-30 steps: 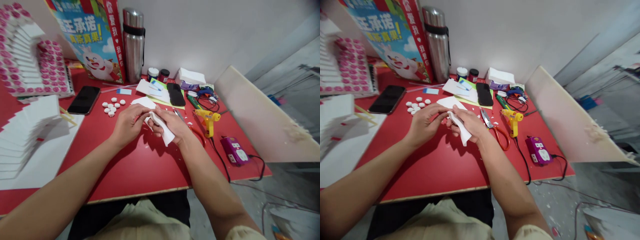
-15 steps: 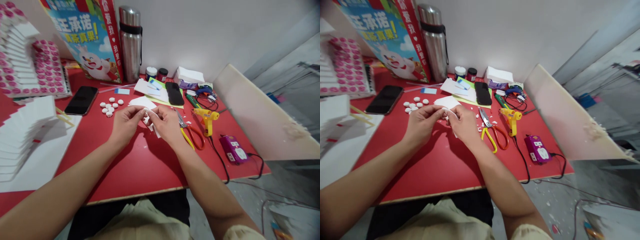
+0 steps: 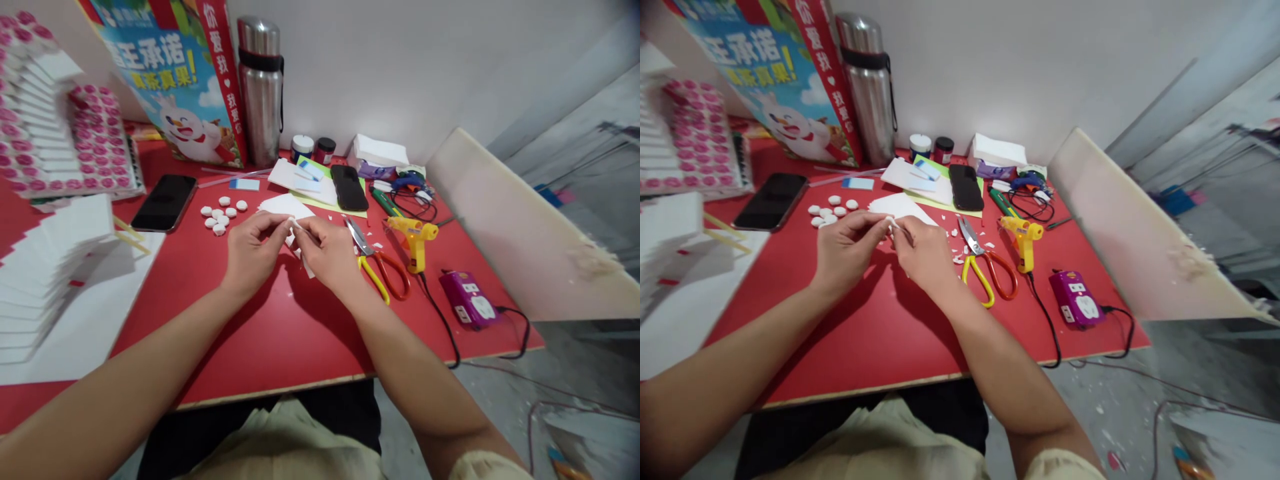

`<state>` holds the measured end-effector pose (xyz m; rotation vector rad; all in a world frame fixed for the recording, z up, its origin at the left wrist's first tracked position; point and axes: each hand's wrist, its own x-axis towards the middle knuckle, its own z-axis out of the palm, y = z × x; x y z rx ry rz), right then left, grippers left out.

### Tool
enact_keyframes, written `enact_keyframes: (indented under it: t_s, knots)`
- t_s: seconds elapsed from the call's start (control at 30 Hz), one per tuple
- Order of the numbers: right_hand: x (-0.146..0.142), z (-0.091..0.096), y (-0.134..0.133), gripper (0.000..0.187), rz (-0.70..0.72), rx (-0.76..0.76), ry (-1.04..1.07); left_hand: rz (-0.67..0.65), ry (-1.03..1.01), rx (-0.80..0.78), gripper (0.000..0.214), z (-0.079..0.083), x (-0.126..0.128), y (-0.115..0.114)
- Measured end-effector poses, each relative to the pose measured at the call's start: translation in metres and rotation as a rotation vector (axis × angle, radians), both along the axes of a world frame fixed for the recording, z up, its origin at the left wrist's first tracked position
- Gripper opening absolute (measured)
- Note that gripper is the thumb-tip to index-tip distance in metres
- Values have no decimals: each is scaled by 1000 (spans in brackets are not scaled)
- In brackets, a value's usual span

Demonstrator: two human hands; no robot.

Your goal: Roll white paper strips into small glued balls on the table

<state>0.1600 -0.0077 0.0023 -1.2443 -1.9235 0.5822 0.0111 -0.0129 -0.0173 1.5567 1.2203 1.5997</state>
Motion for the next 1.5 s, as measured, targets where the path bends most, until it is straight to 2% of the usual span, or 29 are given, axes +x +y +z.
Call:
enact_keyframes:
  t_s: [0.2, 0.27, 0.4, 0.53, 0.7, 0.83, 0.9, 1.0, 1.13, 1.27, 1.37, 1.5]
  knots:
    - [-2, 3, -4, 24, 7, 53, -51, 52, 152, 140, 14, 0, 0, -1]
    - [-3, 5, -5, 25, 11, 48, -35, 86, 239, 230, 15, -2, 0, -1]
    - [-3, 9, -6, 29, 25, -24, 88, 140, 427, 448, 18, -6, -1, 2]
    - [-1, 8, -5, 30, -5, -119, 181, 111, 507, 535, 26, -10, -1, 1]
    - [2, 9, -2, 24, -16, -268, 339, 51, 413, 471, 23, -9, 0, 1]
    - [7, 9, 2, 25, 69, -359, 363, -83, 194, 241, 16, -5, -2, 5]
    - [9, 7, 4, 25, 100, -328, 300, -142, 167, 176, 17, -4, -5, 7]
    - [12, 4, 6, 25, 100, -234, 189, -167, 212, 181, 21, -4, -7, 8]
    - [13, 4, 6, 27, 86, -151, 90, -157, 275, 213, 24, -5, -6, 6]
    - [10, 3, 5, 24, 64, -143, 79, -123, 311, 237, 23, -6, -5, 6]
    - [8, 4, 5, 22, 46, -301, 238, -104, 299, 231, 21, -4, -6, 7]
    - [10, 9, 10, 31, 86, -747, 649, -85, 262, 178, 14, -1, -8, 8]
